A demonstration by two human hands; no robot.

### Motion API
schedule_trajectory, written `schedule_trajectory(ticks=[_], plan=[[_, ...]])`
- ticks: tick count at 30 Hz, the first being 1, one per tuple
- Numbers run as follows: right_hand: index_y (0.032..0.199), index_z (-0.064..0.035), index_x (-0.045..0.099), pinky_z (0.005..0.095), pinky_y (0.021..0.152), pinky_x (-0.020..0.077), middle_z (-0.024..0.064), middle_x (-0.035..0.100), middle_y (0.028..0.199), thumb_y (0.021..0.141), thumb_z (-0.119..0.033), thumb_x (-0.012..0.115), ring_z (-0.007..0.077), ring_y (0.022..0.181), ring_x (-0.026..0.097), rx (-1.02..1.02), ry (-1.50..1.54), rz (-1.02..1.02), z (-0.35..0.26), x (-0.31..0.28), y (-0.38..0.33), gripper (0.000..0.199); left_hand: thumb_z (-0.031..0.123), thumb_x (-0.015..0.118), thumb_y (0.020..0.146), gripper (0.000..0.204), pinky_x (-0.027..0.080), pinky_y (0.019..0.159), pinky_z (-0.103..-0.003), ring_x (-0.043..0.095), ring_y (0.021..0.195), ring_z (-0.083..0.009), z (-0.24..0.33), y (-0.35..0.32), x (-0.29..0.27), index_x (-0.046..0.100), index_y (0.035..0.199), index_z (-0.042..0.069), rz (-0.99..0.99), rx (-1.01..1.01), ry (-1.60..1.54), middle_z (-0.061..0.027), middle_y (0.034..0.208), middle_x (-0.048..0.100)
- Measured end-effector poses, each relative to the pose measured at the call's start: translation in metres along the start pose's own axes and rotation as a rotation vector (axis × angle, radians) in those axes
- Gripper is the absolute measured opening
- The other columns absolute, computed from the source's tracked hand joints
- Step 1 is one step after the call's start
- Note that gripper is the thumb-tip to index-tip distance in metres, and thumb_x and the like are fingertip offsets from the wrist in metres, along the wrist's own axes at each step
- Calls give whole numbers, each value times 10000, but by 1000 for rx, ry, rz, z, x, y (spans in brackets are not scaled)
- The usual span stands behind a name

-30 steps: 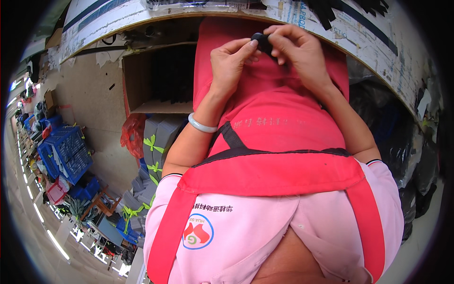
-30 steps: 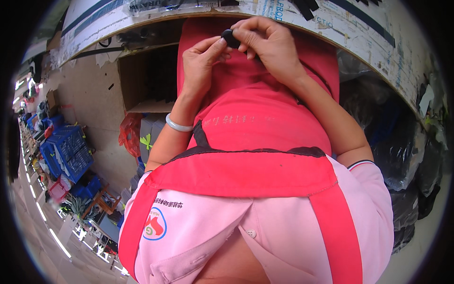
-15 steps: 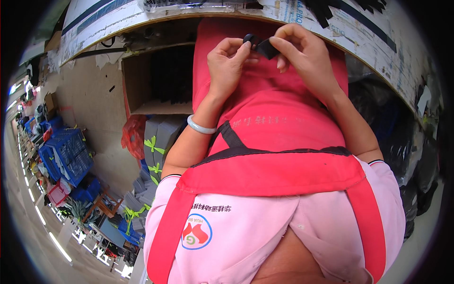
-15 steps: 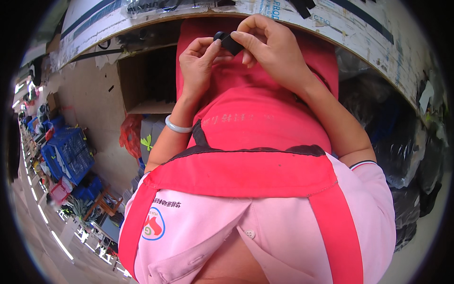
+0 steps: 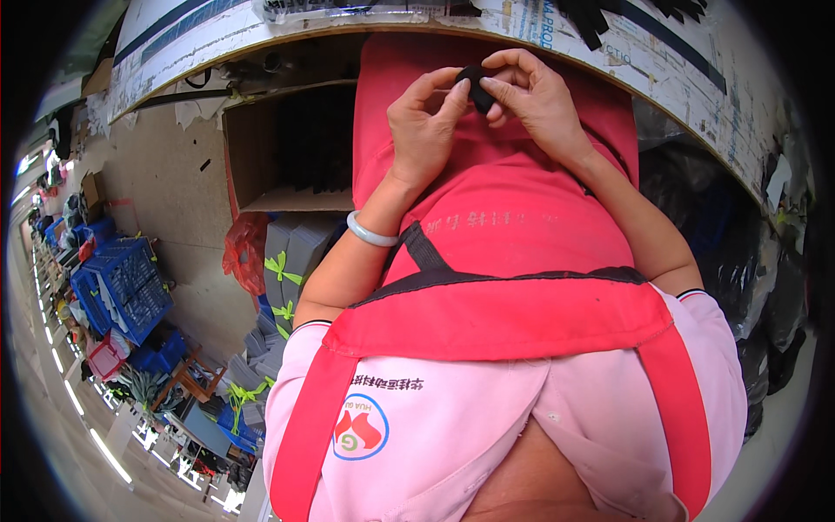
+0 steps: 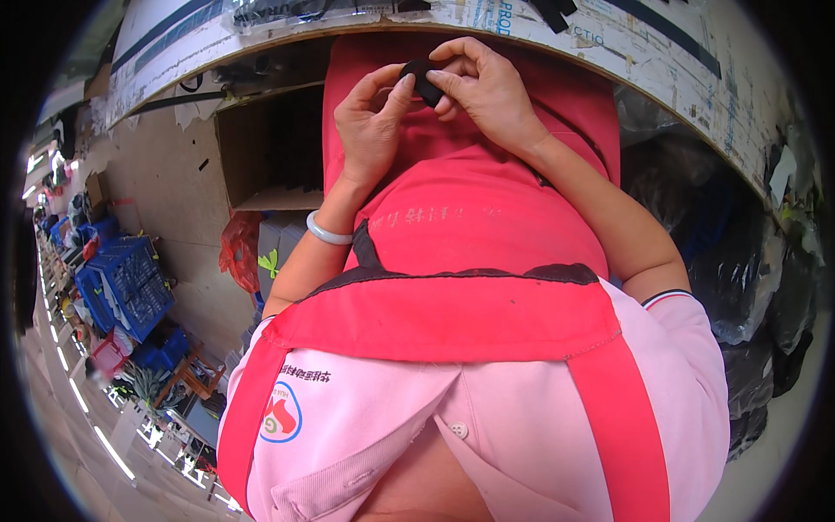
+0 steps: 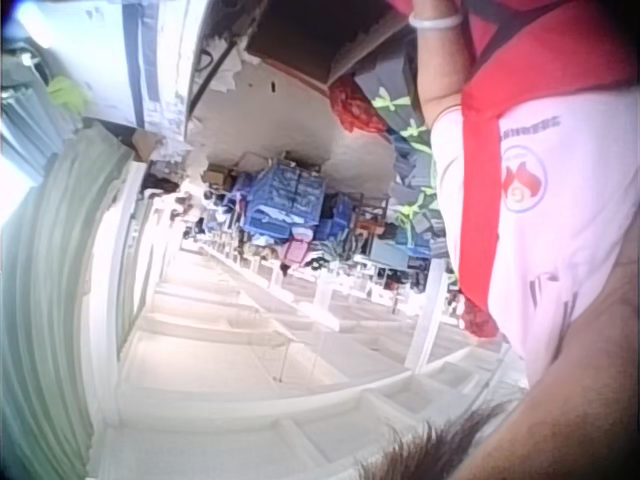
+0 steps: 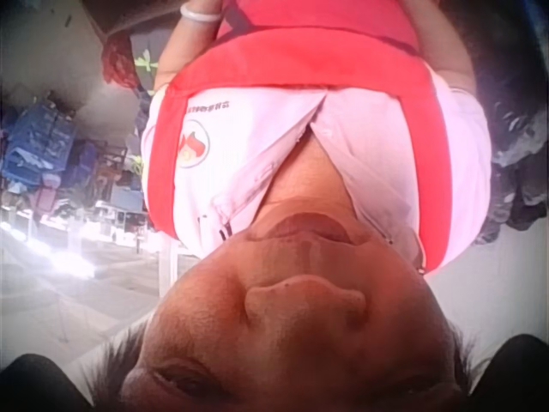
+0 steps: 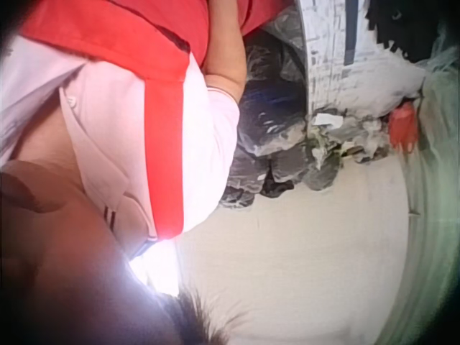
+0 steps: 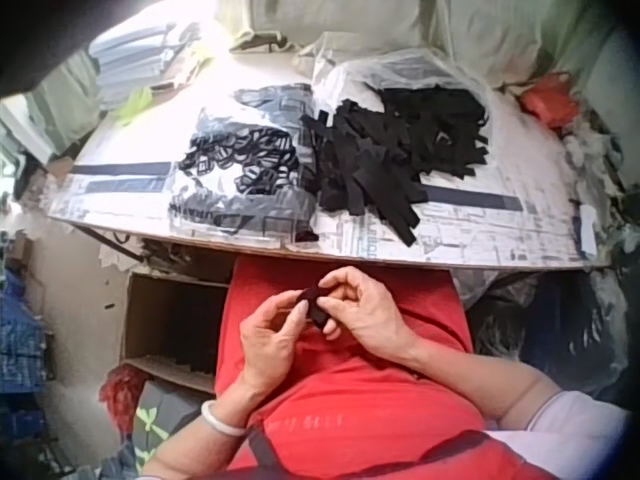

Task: The person is assembling plastic buckles onto black nylon webbing straps at a manufacturing workbench.

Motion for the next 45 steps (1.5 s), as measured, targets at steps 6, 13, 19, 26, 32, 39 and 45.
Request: schedule_trajectory(ticks=[6,13,19,26,32,39,45], plan=[[1075,18,526,215,569,537,56,606,819,904,-29,597,87,640,624,-67,-113,62,0,2,0,192,31,664,881,192,510,744,-200,627,842,-85,-4,1,-4,668,1067,-15,-3,-45,-53,-32,941,664],[1141,3,521,214,628,551,50,587,868,908,-19,591,92,708,637,-68,-42,17,1,7,1,244,-30,673,840,196,499,733,-210,621,834,-88,-8,3,-6,672,1035,-10,-18,132,140,-28,895,647],[1210,-4,514,221,661,557,43,564,879,897,-4,607,103,748,644,-53,-81,-58,5,4,2,327,-58,668,818,198,500,701,-230,625,802,-115,-12,6,-11,671,1007,-1,-2,204,142,-56,882,648],[1119,11,590,228,636,563,54,597,872,942,-119,586,124,702,649,125,153,-116,7,-7,8,220,-100,627,827,214,497,716,-231,612,812,-128,-3,6,-12,665,1016,-7,-118,390,389,-62,901,637],[930,-32,626,176,503,478,-12,597,738,931,-238,629,47,597,588,359,-78,-373,-1,-20,11,206,-104,610,819,221,509,675,-262,626,759,-165,11,-8,-8,686,977,30,-195,446,492,-95,907,649],[975,-15,624,224,767,485,9,624,897,934,-209,617,62,820,569,-54,-288,-125,3,-33,22,198,-107,629,804,228,499,761,-257,615,899,-183,15,-13,-7,689,972,34,-276,333,364,-85,994,598],[966,-13,610,221,764,480,-1,616,893,946,-203,604,59,827,569,-56,-146,-208,0,-24,21,191,-114,633,789,244,512,746,-272,619,894,-199,22,-16,-9,693,961,48,-321,367,446,-87,976,596]])
Point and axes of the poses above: each hand's wrist, its own y-axis towards the middle knuckle, its own x-axis out of the palm, z = x × y, the point moved 3 cm from there along y, towards the middle knuckle
